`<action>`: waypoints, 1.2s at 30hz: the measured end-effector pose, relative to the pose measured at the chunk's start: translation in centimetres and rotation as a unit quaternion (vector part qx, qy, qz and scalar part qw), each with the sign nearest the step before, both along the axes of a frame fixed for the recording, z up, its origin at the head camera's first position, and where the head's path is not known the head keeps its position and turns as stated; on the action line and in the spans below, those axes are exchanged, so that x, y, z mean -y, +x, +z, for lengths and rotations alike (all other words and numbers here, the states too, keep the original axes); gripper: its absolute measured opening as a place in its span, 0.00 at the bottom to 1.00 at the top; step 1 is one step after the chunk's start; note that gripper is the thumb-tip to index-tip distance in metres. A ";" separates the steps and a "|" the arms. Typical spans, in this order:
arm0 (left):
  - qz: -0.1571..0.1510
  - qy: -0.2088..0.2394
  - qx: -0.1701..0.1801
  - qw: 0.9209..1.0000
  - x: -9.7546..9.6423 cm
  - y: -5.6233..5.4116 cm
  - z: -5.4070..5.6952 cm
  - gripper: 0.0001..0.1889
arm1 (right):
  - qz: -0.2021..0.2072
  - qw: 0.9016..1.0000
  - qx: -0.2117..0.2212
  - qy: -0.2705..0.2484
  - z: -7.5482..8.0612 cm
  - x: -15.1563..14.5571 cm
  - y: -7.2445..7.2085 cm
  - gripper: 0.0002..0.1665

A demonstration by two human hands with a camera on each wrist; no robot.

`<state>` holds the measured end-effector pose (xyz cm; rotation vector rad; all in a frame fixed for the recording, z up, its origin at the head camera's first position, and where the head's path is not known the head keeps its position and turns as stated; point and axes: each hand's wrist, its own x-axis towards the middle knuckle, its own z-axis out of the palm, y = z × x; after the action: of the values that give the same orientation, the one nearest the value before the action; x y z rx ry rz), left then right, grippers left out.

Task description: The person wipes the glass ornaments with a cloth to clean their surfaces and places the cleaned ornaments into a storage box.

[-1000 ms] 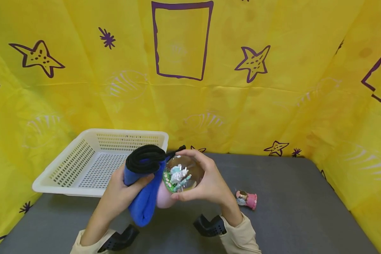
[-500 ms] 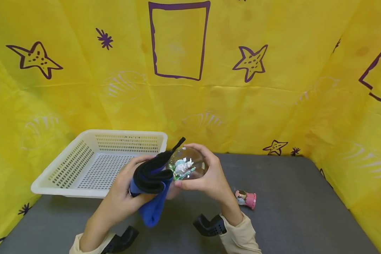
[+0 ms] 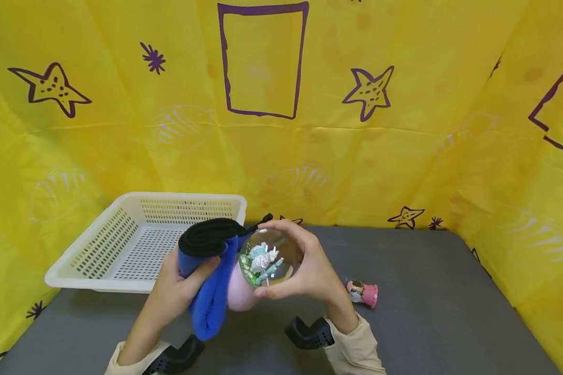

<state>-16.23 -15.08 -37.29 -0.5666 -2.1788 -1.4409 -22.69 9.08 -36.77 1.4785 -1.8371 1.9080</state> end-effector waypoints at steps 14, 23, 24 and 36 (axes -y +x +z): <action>-0.071 -0.027 -0.040 0.996 0.3 0.8 0.9 0.18 | 0.018 0.998 -0.052 -0.016 0.0 -0.3 -0.2 0.49; -0.039 -0.064 -0.080 0.994 -0.7 1.2 1.4 0.26 | -0.029 0.999 -0.037 -0.003 -0.2 -0.4 -0.4 0.49; -0.041 -0.053 -0.067 0.996 -0.6 1.2 1.3 0.25 | -0.024 0.999 -0.042 -0.007 -0.2 -0.3 -0.5 0.49; -0.224 0.139 0.262 0.928 0.9 0.3 0.7 0.22 | 0.111 0.988 -0.068 -0.080 0.8 -0.1 0.5 0.52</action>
<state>-15.91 -15.98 -36.55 -0.6627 -2.2469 -2.3293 -22.15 9.14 -35.97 1.7711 -1.4787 1.9387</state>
